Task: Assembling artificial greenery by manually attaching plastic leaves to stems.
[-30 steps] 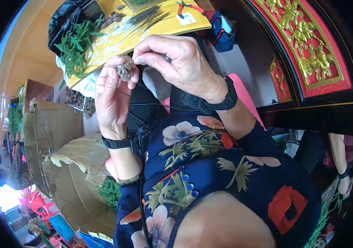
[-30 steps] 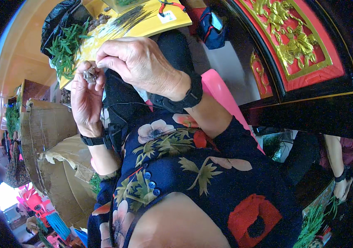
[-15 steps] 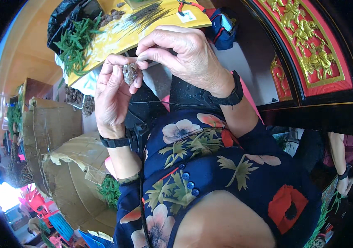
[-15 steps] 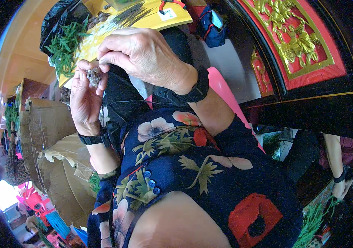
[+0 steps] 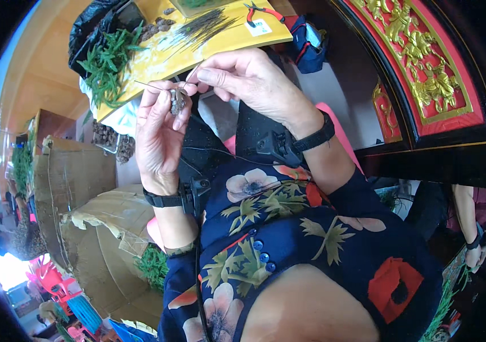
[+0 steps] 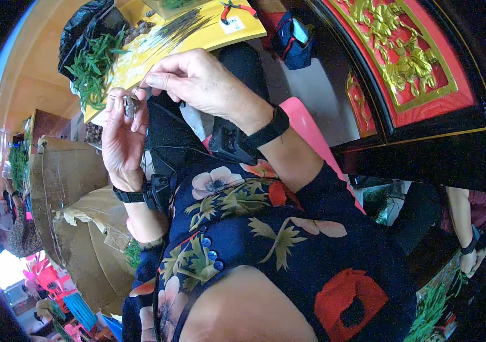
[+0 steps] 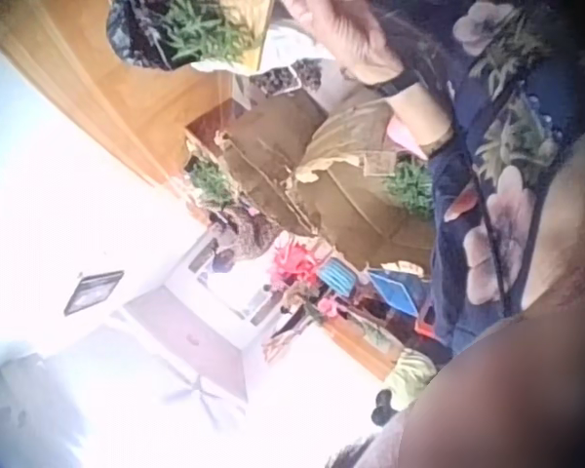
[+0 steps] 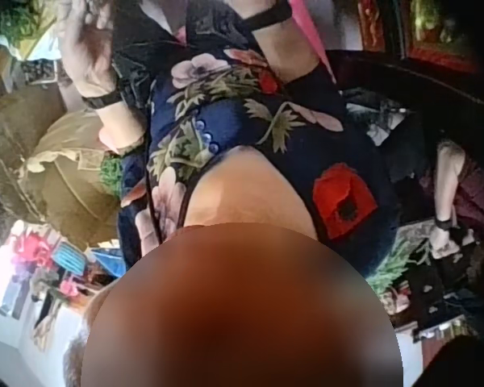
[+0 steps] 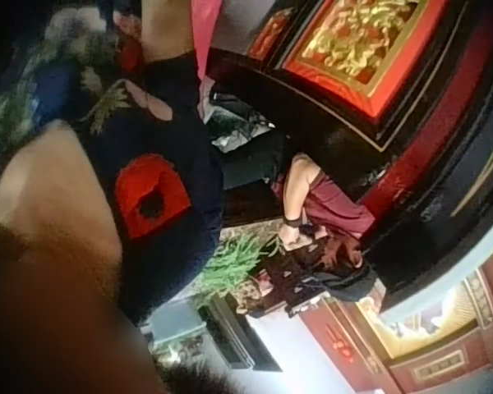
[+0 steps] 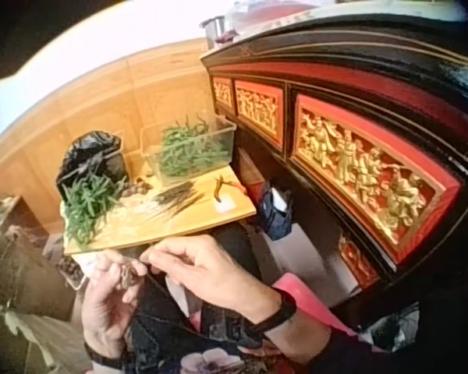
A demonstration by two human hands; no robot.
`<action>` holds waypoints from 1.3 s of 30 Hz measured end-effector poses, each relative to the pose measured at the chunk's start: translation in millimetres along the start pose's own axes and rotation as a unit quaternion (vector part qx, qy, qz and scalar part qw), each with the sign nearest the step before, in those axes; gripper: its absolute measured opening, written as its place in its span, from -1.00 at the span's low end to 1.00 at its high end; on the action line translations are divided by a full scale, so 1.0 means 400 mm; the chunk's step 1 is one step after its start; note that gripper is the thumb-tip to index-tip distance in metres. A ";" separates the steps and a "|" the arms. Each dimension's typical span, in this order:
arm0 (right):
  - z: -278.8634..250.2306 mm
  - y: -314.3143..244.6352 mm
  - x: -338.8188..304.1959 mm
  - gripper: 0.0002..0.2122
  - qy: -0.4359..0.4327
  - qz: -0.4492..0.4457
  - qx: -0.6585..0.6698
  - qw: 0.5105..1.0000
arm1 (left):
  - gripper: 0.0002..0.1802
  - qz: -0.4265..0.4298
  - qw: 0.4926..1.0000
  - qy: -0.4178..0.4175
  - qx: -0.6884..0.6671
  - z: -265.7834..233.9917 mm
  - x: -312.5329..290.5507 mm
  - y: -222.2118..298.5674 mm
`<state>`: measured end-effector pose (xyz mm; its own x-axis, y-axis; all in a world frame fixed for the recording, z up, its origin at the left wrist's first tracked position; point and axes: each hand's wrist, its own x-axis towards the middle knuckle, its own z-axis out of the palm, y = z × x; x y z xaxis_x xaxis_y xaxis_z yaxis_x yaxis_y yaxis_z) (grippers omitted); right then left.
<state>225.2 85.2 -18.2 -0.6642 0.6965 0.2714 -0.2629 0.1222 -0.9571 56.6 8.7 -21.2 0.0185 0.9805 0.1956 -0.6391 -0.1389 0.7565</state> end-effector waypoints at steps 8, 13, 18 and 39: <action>0.034 0.015 -0.002 -0.84 0.067 -0.065 -0.021 0.995 | -0.68 -0.010 0.999 0.049 0.003 0.011 0.003 -0.007; 0.052 0.004 -0.010 -0.86 0.071 -0.042 -0.023 0.996 | -0.64 0.000 0.995 0.076 0.070 0.032 -0.004 -0.012; 0.046 0.018 -0.010 -0.87 0.074 -0.079 -0.005 0.994 | -0.66 0.011 0.984 0.127 0.122 0.073 0.000 -0.021; 0.058 0.018 -0.006 -0.94 0.150 -0.181 -0.173 0.957 | -0.82 -0.099 0.992 0.062 0.057 0.045 0.003 -0.011</action>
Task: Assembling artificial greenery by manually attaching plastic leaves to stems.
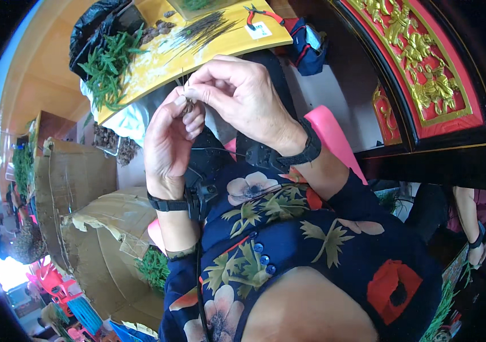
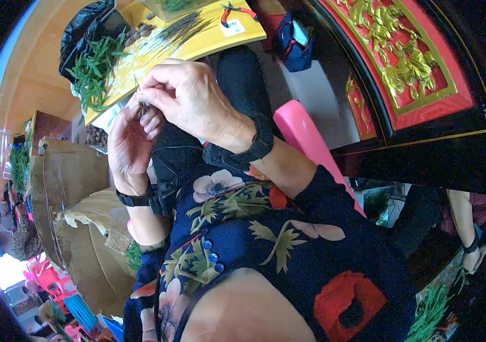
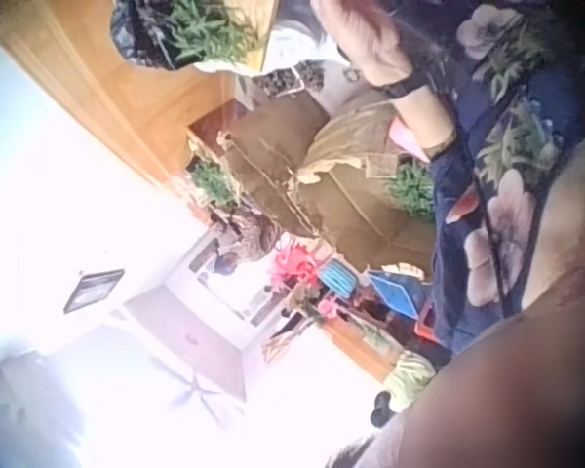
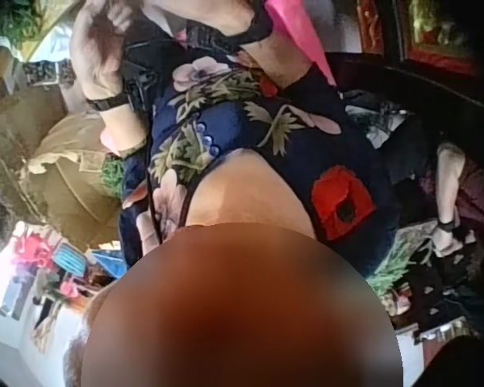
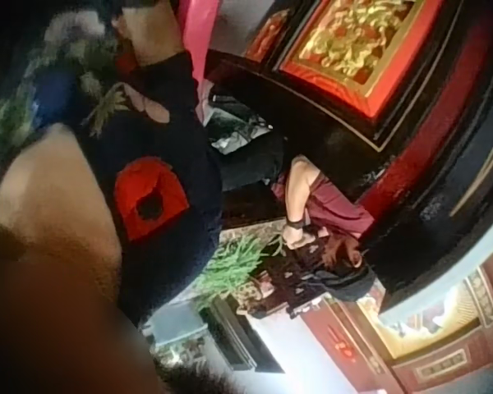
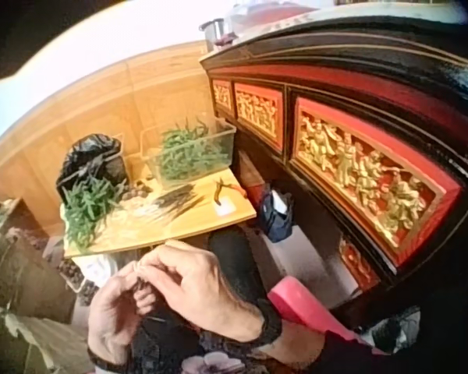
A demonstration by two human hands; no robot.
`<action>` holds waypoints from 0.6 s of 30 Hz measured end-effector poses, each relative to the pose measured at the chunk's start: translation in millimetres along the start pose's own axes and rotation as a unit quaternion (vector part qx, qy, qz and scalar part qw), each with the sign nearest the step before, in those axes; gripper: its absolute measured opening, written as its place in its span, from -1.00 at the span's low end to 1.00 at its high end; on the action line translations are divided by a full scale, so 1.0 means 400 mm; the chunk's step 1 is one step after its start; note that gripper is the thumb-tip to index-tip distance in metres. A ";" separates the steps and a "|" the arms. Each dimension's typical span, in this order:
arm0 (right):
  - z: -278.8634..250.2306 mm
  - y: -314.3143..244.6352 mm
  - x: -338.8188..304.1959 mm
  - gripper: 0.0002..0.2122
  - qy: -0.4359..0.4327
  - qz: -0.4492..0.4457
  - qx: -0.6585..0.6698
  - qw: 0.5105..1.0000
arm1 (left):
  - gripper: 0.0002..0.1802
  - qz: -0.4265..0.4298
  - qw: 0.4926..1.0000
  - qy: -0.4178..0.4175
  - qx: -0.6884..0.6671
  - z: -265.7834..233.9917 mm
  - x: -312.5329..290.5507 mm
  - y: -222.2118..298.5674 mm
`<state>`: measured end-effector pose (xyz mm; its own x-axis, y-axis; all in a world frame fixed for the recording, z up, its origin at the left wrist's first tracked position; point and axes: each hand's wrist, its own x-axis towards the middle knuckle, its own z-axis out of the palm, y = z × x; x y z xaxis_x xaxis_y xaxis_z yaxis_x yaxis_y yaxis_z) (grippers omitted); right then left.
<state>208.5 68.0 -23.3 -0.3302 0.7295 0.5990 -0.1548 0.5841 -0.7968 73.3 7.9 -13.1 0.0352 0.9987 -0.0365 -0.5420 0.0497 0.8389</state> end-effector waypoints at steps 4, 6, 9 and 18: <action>-0.010 -0.005 0.011 -0.96 0.006 -0.107 -0.078 0.991 | -0.84 -0.015 0.999 -0.020 -0.032 -0.014 -0.002 0.003; -0.014 -0.006 0.012 -0.94 0.009 -0.139 -0.097 0.986 | -0.84 -0.021 0.998 -0.026 -0.056 -0.015 -0.001 0.001; -0.013 -0.009 0.009 -0.92 0.009 -0.169 -0.116 0.979 | -0.85 -0.031 0.997 -0.019 -0.060 -0.012 0.000 0.000; -0.053 -0.013 0.051 -0.87 -0.086 -0.246 -0.181 0.948 | -0.82 -0.052 0.997 -0.026 -0.054 -0.028 0.006 -0.008</action>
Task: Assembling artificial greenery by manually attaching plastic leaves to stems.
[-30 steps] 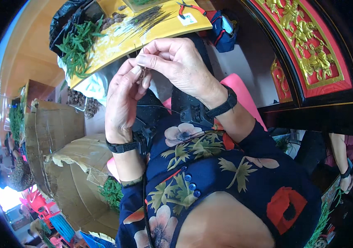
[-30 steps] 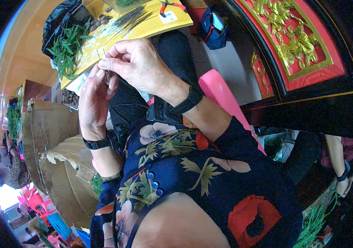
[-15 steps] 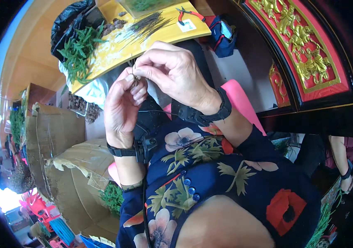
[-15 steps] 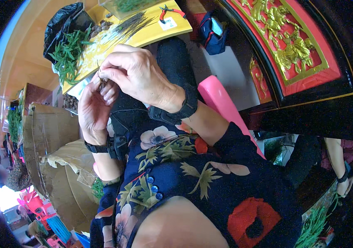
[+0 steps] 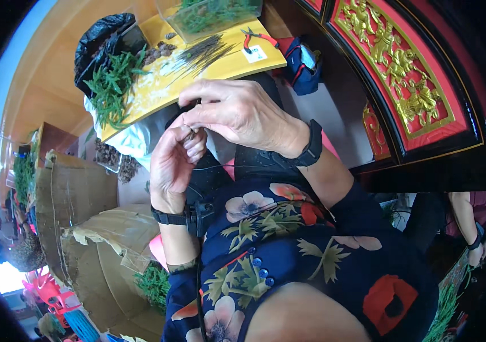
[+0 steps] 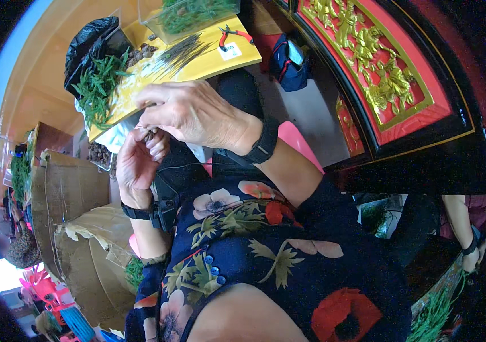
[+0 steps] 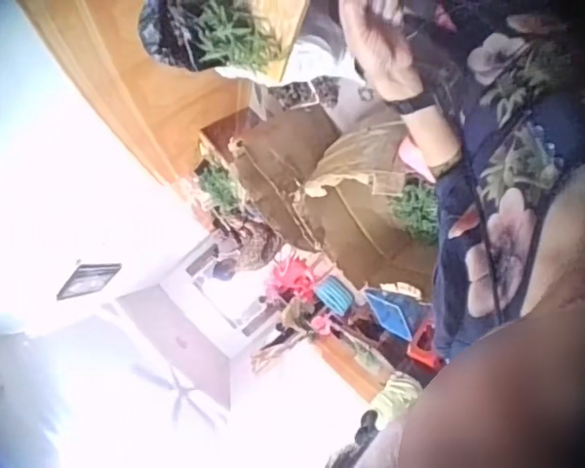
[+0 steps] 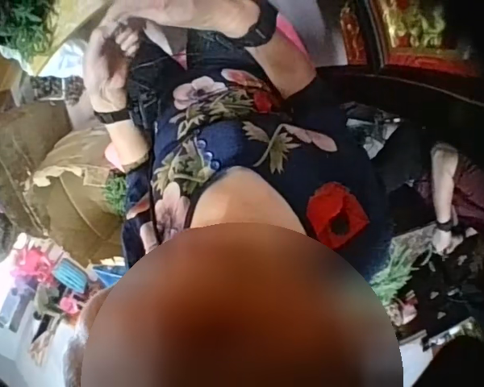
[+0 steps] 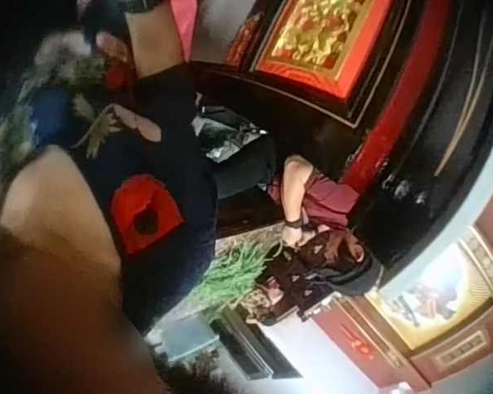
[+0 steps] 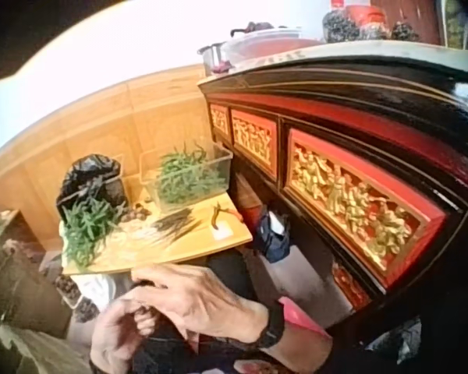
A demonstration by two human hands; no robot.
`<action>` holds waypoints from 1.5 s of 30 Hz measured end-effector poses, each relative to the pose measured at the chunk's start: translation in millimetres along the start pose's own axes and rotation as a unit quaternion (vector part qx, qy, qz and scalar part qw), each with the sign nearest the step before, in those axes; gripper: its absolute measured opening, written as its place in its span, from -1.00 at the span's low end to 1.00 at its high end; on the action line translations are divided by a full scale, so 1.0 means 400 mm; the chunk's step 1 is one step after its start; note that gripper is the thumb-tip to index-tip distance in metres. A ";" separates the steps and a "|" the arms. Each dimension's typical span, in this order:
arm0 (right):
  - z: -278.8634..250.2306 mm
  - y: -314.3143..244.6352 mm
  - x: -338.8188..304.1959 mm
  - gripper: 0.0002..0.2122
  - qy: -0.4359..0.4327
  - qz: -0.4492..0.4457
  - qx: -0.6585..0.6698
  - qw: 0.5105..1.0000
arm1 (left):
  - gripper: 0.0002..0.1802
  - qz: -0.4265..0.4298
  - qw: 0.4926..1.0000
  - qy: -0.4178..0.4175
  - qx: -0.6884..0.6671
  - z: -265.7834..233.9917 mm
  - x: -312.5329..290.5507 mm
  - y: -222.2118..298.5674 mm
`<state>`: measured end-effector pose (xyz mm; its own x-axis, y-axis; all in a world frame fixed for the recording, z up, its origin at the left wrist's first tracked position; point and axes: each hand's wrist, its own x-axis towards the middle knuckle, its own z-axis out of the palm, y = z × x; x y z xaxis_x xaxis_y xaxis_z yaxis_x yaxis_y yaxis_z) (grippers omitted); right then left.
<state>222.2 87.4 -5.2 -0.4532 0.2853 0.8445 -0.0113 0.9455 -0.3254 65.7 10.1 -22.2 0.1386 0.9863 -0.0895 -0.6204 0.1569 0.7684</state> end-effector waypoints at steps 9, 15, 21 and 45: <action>0.012 0.018 -0.032 -0.86 0.036 -0.048 -0.020 0.998 | -0.69 -0.019 0.999 -0.019 -0.041 0.016 -0.002 -0.010; -0.013 0.001 -0.025 -0.78 -0.006 -0.105 -0.064 0.992 | -0.63 -0.025 1.000 -0.017 0.007 0.002 -0.006 -0.001; 0.001 0.011 -0.033 -0.80 0.031 -0.110 -0.050 0.992 | -0.61 -0.027 0.999 -0.001 0.031 0.010 -0.015 0.007; -0.029 0.029 -0.027 -0.78 -0.023 0.169 0.100 0.980 | -0.88 0.061 0.976 0.070 0.198 0.013 0.018 -0.026</action>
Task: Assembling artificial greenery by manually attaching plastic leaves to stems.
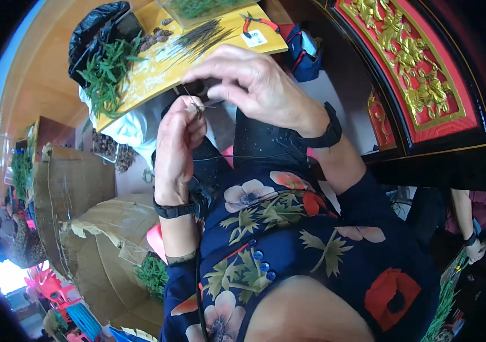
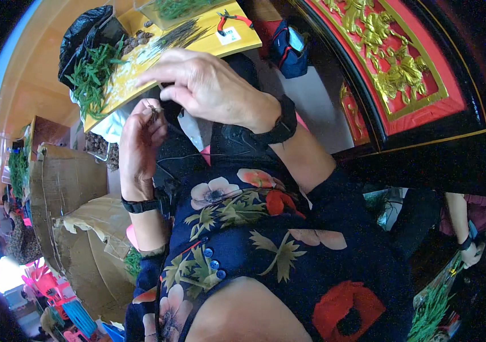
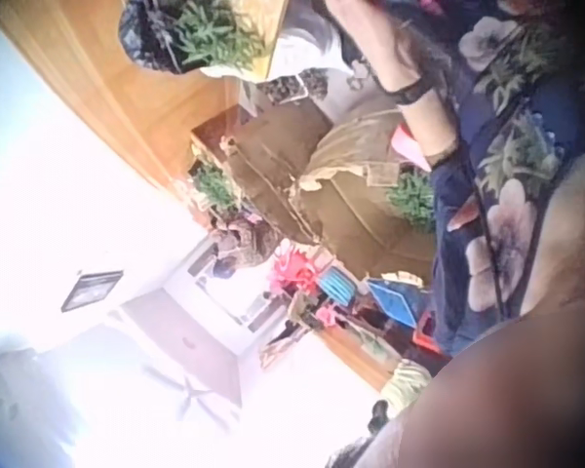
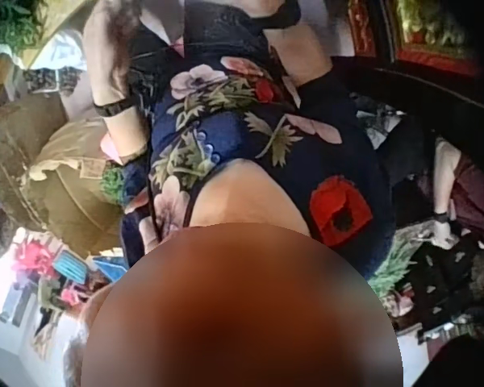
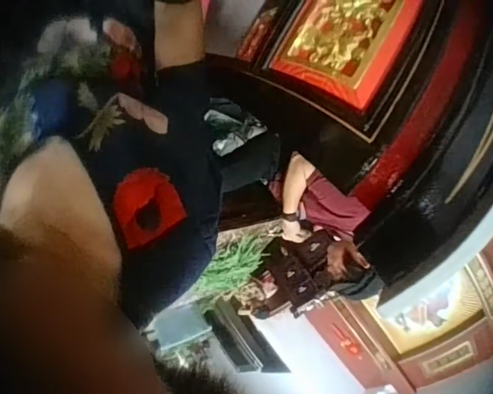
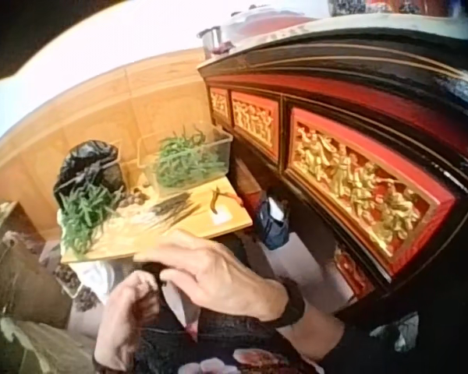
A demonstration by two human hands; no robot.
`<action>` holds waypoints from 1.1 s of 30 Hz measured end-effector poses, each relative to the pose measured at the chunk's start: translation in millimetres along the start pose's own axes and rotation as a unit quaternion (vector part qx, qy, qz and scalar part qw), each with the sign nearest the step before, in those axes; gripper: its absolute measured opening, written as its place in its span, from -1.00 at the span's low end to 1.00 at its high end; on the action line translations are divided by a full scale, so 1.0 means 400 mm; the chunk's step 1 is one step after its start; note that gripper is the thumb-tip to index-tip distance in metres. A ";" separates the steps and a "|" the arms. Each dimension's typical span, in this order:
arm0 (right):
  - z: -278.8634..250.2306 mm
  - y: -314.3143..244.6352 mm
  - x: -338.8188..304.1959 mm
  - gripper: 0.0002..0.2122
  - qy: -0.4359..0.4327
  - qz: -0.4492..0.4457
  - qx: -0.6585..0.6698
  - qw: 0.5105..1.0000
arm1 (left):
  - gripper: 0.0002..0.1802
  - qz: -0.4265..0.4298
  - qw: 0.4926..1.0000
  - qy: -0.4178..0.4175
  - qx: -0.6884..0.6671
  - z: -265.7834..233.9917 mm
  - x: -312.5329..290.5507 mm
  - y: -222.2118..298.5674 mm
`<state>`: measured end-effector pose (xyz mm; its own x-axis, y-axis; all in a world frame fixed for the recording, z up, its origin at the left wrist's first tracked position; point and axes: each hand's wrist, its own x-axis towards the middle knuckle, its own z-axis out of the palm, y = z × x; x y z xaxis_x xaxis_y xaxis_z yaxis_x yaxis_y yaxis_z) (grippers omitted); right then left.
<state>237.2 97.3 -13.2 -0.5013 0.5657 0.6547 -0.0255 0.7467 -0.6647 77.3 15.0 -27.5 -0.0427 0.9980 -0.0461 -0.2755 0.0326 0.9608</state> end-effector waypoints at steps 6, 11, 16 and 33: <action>-0.016 -0.004 -0.001 -0.75 -0.104 -0.114 -0.075 0.985 | -0.81 -0.070 0.991 -0.045 -0.109 0.010 -0.009 0.014; -0.026 -0.002 -0.003 -0.76 -0.097 -0.132 -0.042 0.985 | -0.78 -0.096 0.983 -0.105 -0.119 0.006 -0.011 0.005; -0.027 0.001 -0.004 -0.83 -0.080 -0.159 -0.047 0.983 | -0.79 -0.083 0.983 -0.120 -0.111 0.000 -0.012 0.008; 0.038 0.018 -0.011 -0.90 -0.034 0.205 0.228 0.951 | -0.94 0.062 0.997 0.053 0.016 0.017 0.003 -0.008</action>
<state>226.0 95.1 -26.2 -0.6044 0.7412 0.2922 -0.1797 0.2304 -0.9563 84.8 16.6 -28.7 -0.1771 0.9831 0.0465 -0.2306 -0.0873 0.9691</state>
